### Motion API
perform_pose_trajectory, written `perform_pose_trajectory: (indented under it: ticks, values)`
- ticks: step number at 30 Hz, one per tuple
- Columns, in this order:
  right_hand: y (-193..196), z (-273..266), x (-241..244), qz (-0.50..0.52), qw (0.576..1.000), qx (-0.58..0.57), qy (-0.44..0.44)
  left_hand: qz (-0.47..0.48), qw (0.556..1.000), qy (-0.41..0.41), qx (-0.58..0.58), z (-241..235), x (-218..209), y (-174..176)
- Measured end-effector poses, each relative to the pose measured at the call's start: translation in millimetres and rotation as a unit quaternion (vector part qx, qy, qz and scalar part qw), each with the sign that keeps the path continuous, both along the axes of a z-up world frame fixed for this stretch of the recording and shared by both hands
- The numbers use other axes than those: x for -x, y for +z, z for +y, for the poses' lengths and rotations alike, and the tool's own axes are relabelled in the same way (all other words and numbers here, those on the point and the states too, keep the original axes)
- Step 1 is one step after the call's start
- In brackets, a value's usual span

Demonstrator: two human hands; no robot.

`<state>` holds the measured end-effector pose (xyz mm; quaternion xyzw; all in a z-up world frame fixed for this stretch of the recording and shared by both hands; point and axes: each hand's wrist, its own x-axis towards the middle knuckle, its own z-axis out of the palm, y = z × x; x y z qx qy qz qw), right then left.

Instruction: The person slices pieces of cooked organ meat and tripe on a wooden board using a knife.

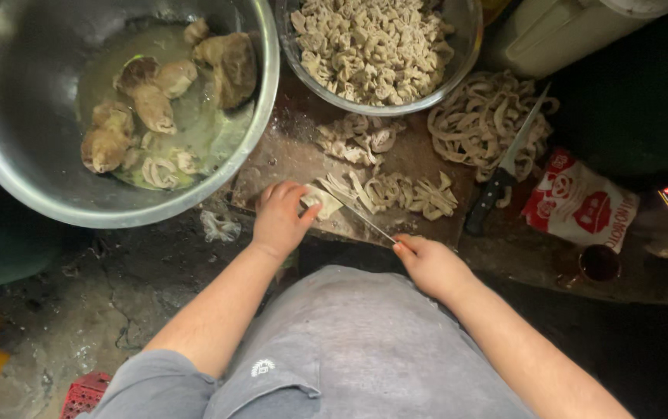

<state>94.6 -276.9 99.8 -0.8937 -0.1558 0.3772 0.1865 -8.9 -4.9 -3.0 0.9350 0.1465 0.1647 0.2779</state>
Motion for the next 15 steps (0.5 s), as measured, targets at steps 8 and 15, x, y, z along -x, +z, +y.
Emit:
perform_pose_trajectory:
  ticks: [8, 15]
  values:
    - [14, 46, 3, -0.030, 0.997, -0.046, 0.052, 0.030, 0.999, 0.012, -0.032, 0, 2, 2]
    - [11, 51, 2, -0.023, 0.997, -0.017, 0.078, 0.027, 0.997, 0.012, -0.064, -2, 0, -3]
